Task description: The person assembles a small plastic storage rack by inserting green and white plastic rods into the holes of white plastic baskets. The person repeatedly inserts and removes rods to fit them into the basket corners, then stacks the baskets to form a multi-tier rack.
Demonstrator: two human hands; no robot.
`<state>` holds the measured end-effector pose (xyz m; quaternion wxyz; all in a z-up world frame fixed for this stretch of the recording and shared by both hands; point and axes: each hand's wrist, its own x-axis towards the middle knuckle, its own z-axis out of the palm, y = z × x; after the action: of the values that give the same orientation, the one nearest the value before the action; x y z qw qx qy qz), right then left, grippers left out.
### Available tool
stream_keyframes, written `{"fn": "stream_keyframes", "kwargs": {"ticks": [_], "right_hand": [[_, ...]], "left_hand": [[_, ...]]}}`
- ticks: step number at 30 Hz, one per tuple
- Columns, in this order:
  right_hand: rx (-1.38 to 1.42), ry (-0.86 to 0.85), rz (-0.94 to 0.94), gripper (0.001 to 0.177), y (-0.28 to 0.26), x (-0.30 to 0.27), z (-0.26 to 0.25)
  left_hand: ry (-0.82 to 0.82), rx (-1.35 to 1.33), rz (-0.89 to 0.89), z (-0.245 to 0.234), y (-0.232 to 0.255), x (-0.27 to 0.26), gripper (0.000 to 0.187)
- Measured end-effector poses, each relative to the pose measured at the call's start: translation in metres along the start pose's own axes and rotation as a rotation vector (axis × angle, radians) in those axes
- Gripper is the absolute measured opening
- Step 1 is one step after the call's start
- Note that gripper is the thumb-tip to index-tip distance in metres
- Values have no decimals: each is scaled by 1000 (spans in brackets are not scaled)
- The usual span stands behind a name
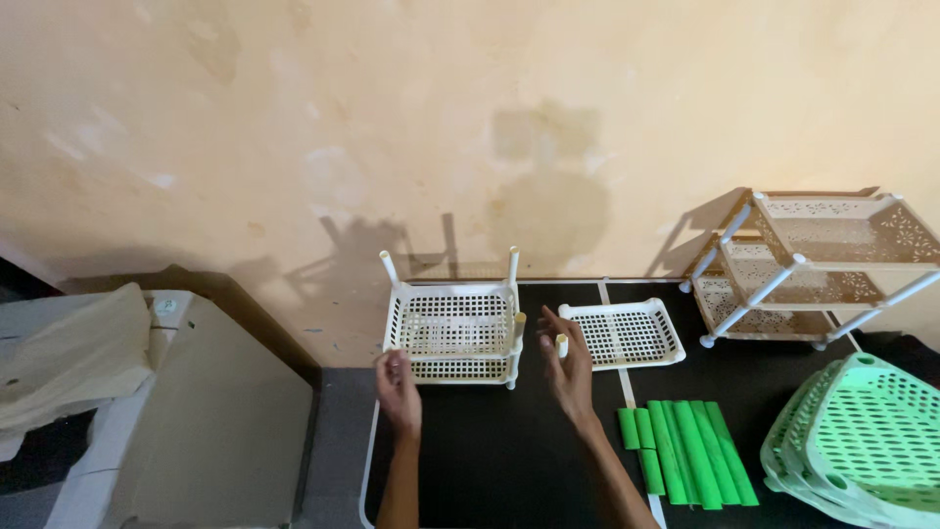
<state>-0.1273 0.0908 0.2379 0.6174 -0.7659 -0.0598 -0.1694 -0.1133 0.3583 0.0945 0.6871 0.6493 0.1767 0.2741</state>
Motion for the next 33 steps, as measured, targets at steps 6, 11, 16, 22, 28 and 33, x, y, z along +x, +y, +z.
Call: {"fn": "stream_keyframes", "kwargs": {"ticks": [6,11,16,22,28,33], "right_hand": [[1,-167,-277,53,-59,1,-7],[-422,-206,-486,71,-75,-17,-13],[-587,-231,-403,90,-62,-40,-30],[-106,-227,129,55,-18,-52,-52],[623,-386,315,48,-15,-67,-58],[451,-401,288,43,-29,-64,-58]], "left_hand": [[-849,-147,-147,51,60,-85,60],[-1019,-636,-427,80,97,-106,54],[-791,-446,-333,88,130,-99,46],[-626,-250,440,95,155,-99,34],[-587,99,579,99,150,-136,33],[-631,-64,423,97,146,-142,26]]}}
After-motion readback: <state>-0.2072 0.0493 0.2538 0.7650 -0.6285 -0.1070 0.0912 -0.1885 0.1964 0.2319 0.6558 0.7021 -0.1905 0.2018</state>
